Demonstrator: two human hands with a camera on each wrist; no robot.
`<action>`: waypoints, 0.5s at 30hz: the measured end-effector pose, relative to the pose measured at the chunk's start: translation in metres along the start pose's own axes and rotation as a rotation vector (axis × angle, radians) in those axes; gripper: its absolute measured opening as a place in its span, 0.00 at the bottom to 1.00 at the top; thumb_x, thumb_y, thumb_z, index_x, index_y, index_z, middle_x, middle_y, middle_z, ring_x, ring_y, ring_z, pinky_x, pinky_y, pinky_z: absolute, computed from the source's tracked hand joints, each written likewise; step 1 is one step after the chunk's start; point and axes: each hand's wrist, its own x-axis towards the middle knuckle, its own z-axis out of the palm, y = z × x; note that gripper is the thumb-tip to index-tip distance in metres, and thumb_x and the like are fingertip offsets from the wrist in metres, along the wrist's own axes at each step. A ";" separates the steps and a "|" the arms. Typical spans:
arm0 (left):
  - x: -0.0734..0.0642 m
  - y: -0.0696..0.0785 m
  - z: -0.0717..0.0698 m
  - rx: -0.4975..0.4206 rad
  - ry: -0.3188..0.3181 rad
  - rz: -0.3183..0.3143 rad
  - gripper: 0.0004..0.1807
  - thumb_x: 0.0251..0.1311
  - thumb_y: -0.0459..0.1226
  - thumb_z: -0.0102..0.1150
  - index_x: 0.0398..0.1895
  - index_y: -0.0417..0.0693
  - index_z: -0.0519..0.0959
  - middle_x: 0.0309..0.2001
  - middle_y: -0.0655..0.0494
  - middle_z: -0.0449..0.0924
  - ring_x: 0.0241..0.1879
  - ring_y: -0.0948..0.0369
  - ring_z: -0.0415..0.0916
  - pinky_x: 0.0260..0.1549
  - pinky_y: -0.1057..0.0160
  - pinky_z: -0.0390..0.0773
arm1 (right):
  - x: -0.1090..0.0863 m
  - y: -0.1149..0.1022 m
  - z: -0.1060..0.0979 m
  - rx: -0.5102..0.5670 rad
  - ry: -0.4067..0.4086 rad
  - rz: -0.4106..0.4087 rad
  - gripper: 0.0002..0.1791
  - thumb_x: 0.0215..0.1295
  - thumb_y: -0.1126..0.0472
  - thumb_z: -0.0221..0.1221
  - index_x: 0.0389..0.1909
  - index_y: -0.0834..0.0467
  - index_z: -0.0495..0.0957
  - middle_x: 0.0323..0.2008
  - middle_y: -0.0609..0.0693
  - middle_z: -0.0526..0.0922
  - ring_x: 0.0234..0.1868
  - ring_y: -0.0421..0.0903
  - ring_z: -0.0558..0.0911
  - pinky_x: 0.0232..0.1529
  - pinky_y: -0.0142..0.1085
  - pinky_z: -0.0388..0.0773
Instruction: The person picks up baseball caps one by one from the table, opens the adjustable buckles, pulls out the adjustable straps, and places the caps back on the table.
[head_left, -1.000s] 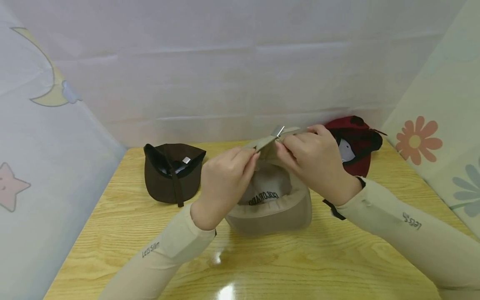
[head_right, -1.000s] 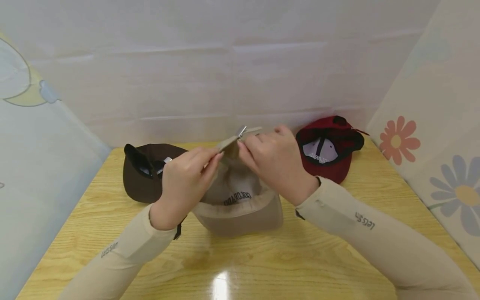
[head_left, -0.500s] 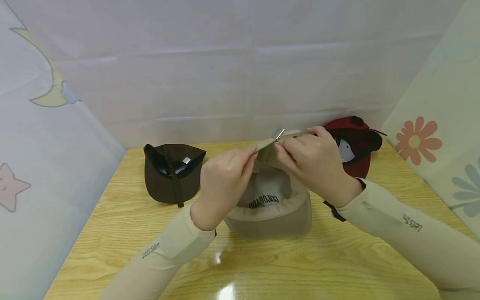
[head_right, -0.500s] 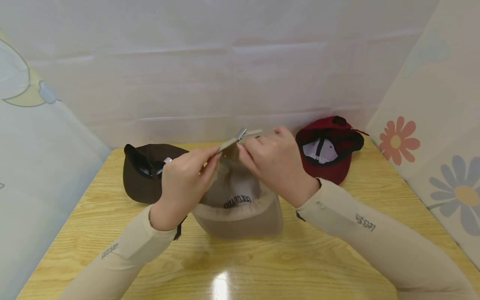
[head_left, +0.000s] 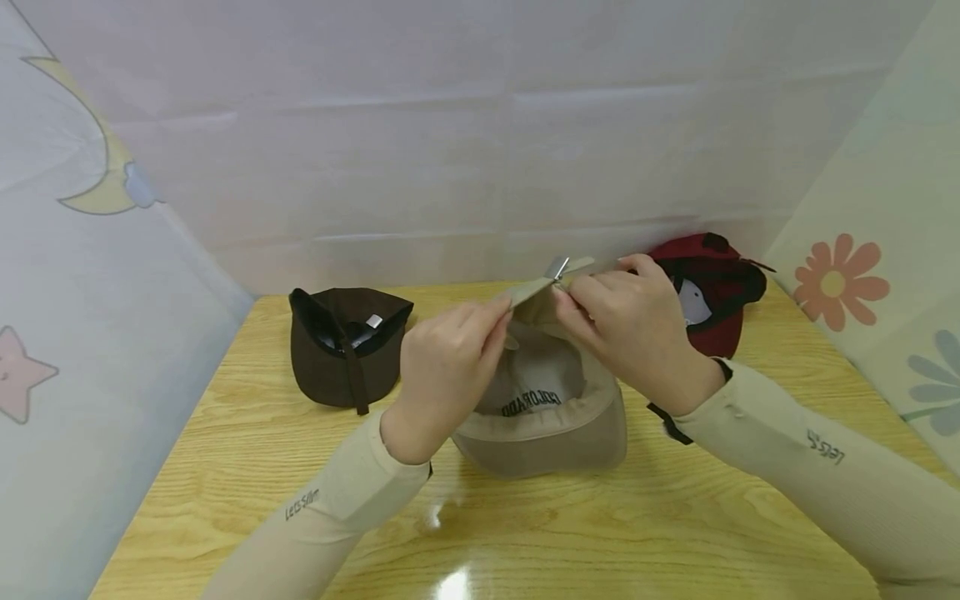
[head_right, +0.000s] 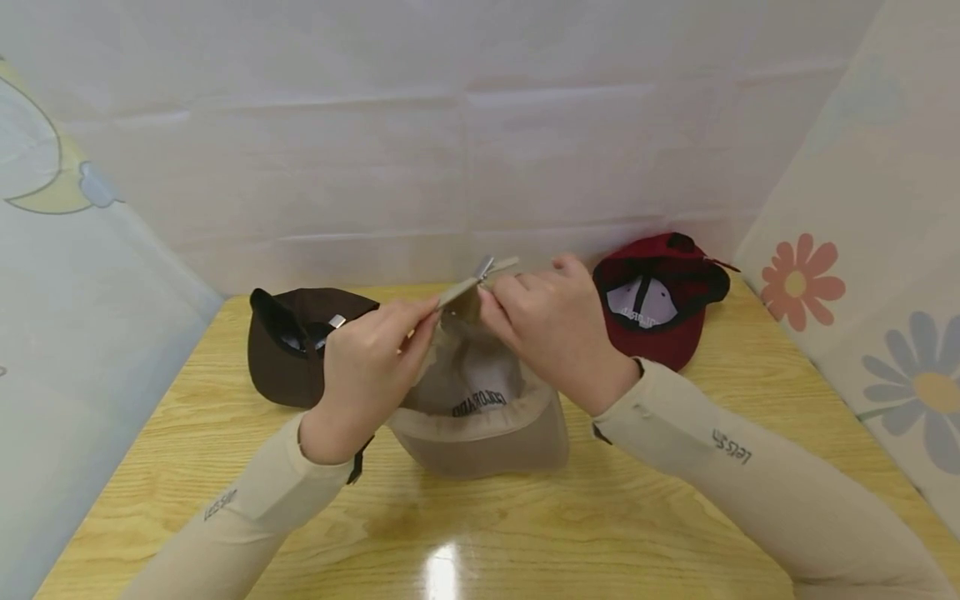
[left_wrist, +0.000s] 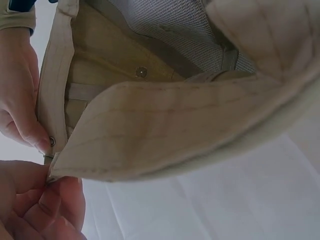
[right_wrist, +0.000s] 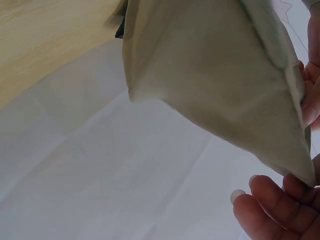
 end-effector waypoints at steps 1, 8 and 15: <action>0.000 0.000 0.000 -0.002 0.000 -0.003 0.04 0.58 0.29 0.65 0.37 0.39 0.85 0.25 0.51 0.84 0.18 0.59 0.78 0.14 0.63 0.75 | 0.000 0.000 0.000 0.001 0.000 0.000 0.25 0.74 0.59 0.43 0.12 0.58 0.61 0.07 0.50 0.62 0.08 0.48 0.65 0.32 0.55 0.74; 0.001 0.000 0.000 -0.019 -0.006 -0.039 0.08 0.57 0.28 0.62 0.40 0.40 0.84 0.28 0.52 0.84 0.19 0.59 0.78 0.14 0.64 0.75 | 0.002 -0.002 0.001 0.039 -0.004 -0.018 0.25 0.75 0.59 0.42 0.13 0.59 0.64 0.08 0.50 0.64 0.09 0.48 0.66 0.32 0.55 0.73; 0.007 0.000 0.000 -0.008 -0.008 -0.027 0.11 0.58 0.29 0.61 0.43 0.44 0.86 0.32 0.53 0.82 0.19 0.59 0.76 0.15 0.65 0.73 | 0.003 -0.005 0.002 0.040 -0.009 -0.052 0.26 0.76 0.58 0.42 0.15 0.61 0.67 0.08 0.52 0.67 0.09 0.49 0.67 0.30 0.55 0.74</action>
